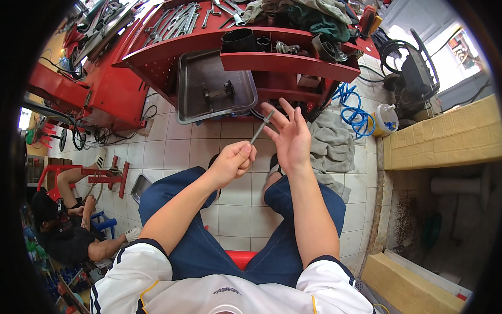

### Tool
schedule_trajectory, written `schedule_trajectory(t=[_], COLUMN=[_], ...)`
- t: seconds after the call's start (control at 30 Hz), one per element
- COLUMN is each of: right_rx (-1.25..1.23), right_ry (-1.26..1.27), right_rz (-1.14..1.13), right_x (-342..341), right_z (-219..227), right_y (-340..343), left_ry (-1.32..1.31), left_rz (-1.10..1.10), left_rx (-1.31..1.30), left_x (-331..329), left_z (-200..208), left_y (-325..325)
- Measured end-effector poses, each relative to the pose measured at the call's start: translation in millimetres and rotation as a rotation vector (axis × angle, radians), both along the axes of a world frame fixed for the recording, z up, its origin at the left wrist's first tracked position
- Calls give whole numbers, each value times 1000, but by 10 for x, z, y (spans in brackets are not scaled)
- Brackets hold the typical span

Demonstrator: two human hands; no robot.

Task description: The person sits on a low stool in a workshop and assembles a small mechanical component by hand. They insert a small metal ring into a circular housing, then insert a long metal rod into the assembly, and finally place the assembled parts into a metal tray.

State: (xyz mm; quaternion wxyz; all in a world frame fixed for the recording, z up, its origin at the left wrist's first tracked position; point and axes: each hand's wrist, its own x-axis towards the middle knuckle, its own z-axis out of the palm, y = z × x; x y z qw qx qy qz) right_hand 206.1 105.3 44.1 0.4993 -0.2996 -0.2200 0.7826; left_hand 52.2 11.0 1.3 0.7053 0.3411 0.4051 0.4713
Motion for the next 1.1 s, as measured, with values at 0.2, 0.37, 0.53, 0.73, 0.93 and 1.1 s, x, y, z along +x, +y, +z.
schedule_trajectory(t=[0.2, 0.37, 0.53, 0.73, 0.93, 1.1], right_rx=[-3, -8, -43, 64, -61, 135], right_ry=[-227, -11, -189, -104, 29, 363], right_rz=[-36, 54, -21, 151, 184, 290], right_x=[266, 59, 218, 296, 88, 685], right_z=[-374, 88, -324, -236, 180, -1004], right_y=[152, -12, 127, 142, -54, 447], left_ry=[-74, -68, -136, -202, -127, -137], left_rz=[14, -27, -31, -2, -50, -119], left_rx=[-20, -7, -48, -73, -80, -64], left_x=[-17, -3, 0, -43, -27, 70], left_z=[74, 64, 57, 97, 32, 62], left_y=[28, -10, -13, 28, -48, 30])
